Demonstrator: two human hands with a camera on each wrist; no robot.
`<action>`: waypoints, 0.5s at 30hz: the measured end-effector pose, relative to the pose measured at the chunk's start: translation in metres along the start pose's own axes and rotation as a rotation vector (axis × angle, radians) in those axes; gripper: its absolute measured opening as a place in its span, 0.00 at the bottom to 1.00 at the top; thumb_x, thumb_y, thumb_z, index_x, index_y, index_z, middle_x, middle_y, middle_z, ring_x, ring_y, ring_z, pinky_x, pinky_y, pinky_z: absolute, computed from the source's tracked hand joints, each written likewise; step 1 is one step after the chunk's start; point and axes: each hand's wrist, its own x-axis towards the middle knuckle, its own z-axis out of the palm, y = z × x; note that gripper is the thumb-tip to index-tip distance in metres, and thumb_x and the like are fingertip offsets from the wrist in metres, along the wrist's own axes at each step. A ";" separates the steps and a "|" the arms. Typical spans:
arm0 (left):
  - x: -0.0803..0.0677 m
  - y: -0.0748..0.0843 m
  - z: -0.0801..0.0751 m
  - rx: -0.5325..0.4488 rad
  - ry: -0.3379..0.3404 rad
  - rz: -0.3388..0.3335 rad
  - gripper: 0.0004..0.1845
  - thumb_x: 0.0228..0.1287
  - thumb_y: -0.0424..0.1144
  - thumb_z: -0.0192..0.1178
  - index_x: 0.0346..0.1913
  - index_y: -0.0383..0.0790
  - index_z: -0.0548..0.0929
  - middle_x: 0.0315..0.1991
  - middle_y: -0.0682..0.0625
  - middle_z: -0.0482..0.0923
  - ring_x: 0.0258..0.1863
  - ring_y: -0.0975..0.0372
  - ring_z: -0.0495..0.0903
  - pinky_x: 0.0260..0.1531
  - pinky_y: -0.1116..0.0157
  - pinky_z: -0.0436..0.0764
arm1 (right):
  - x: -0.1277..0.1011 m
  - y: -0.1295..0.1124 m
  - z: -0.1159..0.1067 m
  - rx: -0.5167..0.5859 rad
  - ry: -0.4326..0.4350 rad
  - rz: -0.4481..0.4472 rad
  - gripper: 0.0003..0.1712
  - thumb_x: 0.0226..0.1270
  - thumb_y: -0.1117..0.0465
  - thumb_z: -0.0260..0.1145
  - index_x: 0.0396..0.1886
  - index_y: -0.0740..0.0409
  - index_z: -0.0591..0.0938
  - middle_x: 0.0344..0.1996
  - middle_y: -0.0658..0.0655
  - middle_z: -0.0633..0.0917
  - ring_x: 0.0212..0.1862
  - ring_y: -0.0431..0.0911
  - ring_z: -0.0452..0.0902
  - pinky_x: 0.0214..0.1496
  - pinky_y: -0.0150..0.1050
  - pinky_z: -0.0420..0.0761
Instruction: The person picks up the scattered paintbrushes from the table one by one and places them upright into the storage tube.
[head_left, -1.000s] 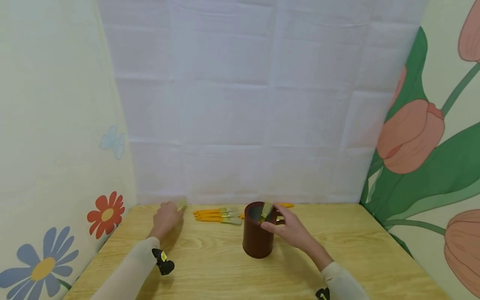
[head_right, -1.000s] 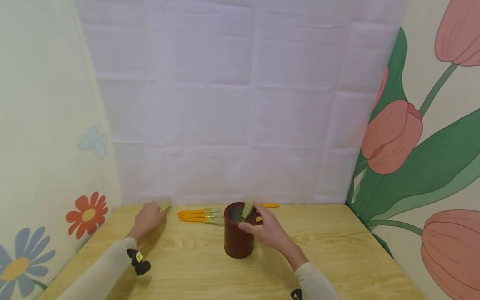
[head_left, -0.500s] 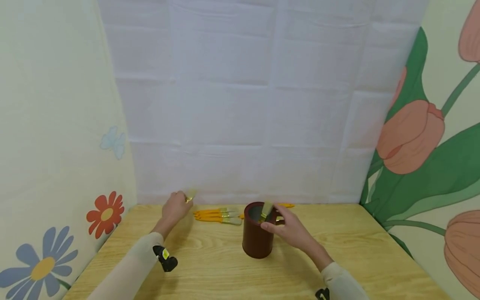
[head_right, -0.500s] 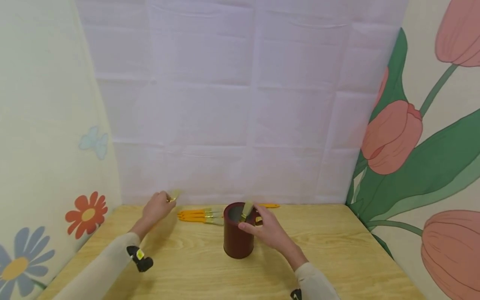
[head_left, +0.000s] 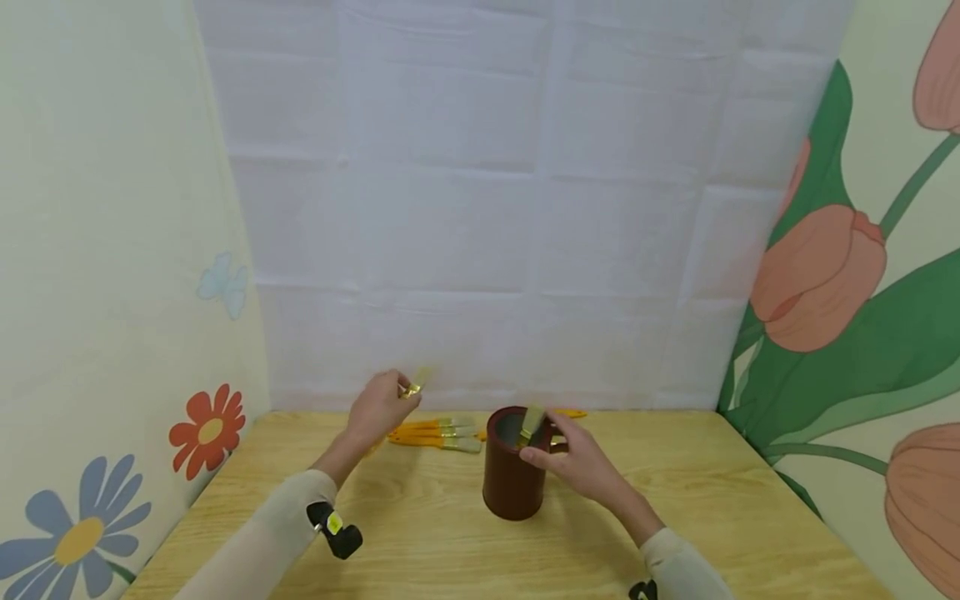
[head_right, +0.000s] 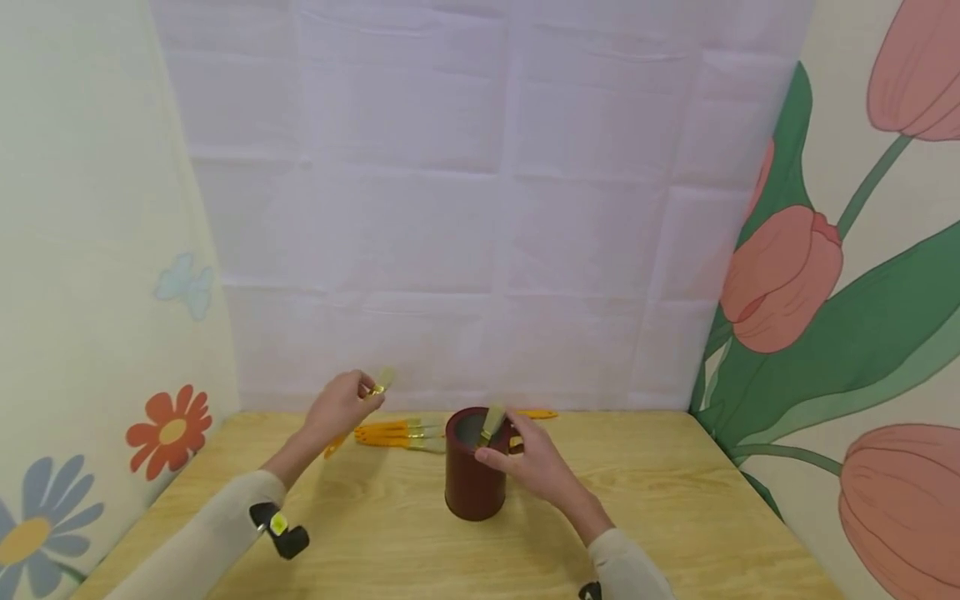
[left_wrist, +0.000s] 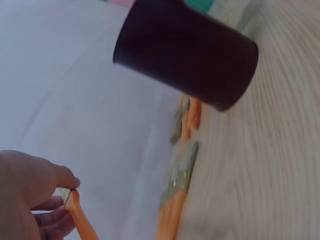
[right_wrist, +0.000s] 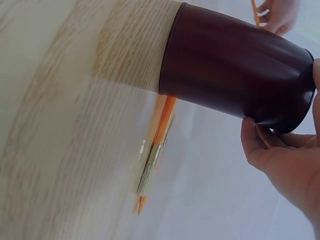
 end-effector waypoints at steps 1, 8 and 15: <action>-0.001 0.005 0.000 -0.012 0.002 0.016 0.17 0.70 0.43 0.66 0.50 0.31 0.80 0.44 0.41 0.80 0.39 0.53 0.81 0.35 0.55 0.81 | 0.000 0.000 0.000 0.002 0.000 0.002 0.47 0.67 0.48 0.74 0.78 0.61 0.63 0.51 0.55 0.79 0.56 0.51 0.77 0.58 0.50 0.78; -0.006 0.048 0.001 -0.054 0.024 0.086 0.17 0.70 0.46 0.66 0.51 0.37 0.80 0.44 0.45 0.78 0.41 0.54 0.78 0.39 0.54 0.80 | -0.001 0.001 0.000 0.001 0.000 0.007 0.48 0.67 0.47 0.73 0.78 0.62 0.62 0.52 0.55 0.78 0.58 0.53 0.77 0.59 0.51 0.77; -0.014 0.085 -0.004 -0.207 -0.012 0.199 0.14 0.70 0.43 0.68 0.51 0.39 0.81 0.42 0.48 0.77 0.37 0.57 0.77 0.38 0.58 0.80 | 0.000 0.000 0.000 0.007 0.000 -0.010 0.42 0.70 0.54 0.73 0.77 0.58 0.65 0.53 0.56 0.79 0.57 0.50 0.78 0.58 0.52 0.78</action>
